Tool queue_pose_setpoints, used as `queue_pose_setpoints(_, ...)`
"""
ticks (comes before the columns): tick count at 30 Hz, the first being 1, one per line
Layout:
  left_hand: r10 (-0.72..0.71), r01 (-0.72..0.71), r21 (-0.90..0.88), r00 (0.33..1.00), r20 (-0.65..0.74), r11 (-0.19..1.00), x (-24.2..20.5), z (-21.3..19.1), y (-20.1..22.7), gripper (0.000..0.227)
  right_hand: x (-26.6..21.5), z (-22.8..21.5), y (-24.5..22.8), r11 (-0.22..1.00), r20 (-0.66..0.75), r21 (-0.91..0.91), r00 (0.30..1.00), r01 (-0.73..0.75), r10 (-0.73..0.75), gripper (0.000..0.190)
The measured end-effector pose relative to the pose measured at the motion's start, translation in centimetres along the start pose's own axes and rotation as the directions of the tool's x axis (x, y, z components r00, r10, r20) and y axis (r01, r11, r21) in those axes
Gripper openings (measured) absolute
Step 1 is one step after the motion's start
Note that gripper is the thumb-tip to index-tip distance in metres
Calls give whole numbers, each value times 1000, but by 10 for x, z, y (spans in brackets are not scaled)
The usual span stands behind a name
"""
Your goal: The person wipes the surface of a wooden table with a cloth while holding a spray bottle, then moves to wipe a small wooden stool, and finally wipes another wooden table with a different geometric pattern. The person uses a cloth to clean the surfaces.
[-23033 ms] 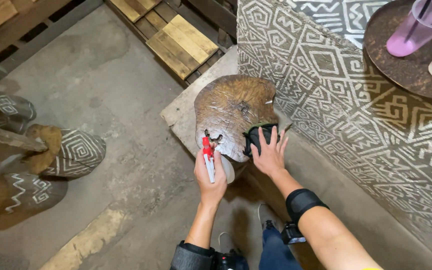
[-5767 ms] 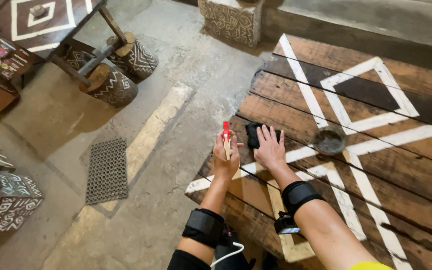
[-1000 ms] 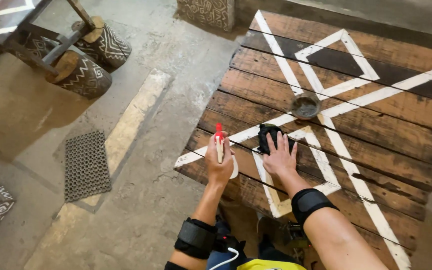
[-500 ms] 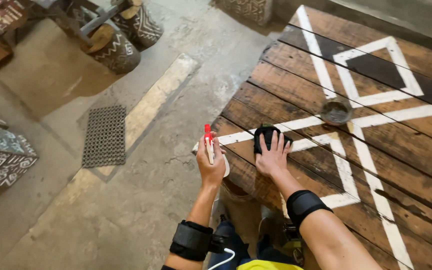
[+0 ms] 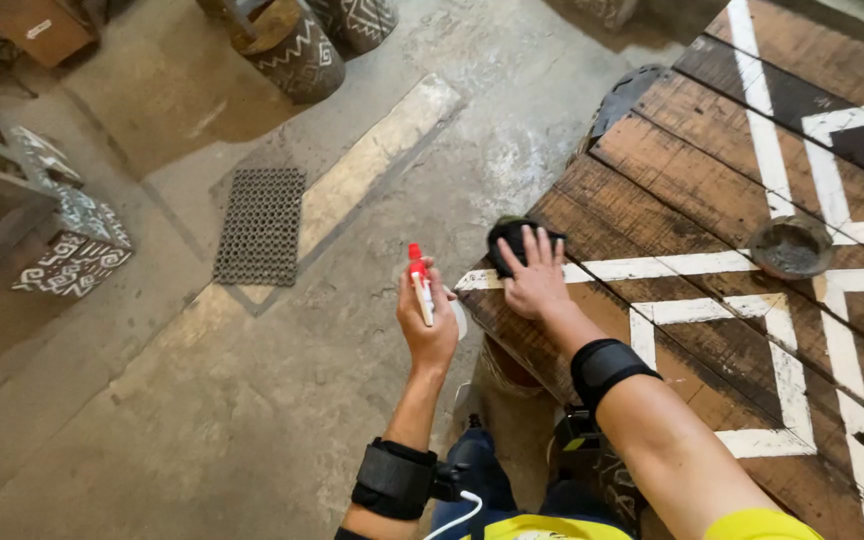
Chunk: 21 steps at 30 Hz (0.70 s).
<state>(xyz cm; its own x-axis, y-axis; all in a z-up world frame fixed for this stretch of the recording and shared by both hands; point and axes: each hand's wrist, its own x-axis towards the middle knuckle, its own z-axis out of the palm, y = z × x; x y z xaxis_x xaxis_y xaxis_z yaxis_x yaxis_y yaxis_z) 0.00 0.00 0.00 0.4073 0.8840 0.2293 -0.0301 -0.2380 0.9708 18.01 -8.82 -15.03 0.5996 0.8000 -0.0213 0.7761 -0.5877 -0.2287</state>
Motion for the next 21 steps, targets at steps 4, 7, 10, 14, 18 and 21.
queue_pose_setpoints(4, 6, -1, 51, 995, -95, 999, -10, -8, -10, 20, -22, -18, -23, 990, -43, 93, 994, 106, -103, 78)
queue_pose_setpoints(7, 73, -67, 56, 991, -111, 996, -17, -5, -15, 20, -35, -29, -21, 972, 13, 74, 975, 221, -223, 76)
queue_pose_setpoints(10, -14, 27, 91, 989, -147, 995, -28, -1, -12, 21, -49, -34, -17, 919, -38, 109, 925, 379, -377, 70)
queue_pose_setpoints(14, 75, -68, 57, 989, -131, 996, -36, 16, -16, 22, -65, -44, -13, 825, 83, 119, 822, 552, -563, 67)
queue_pose_setpoints(18, 70, -60, 77, 988, -141, 995, -44, 31, -1, 21, -76, -59, -10, 910, 174, 93, 894, 403, -414, 66)
queue_pose_setpoints(21, 12, -9, 22, 992, -124, 1000, -46, 37, 10, 20, -58, -66, 3, 975, 142, -3, 965, 221, -219, 72)
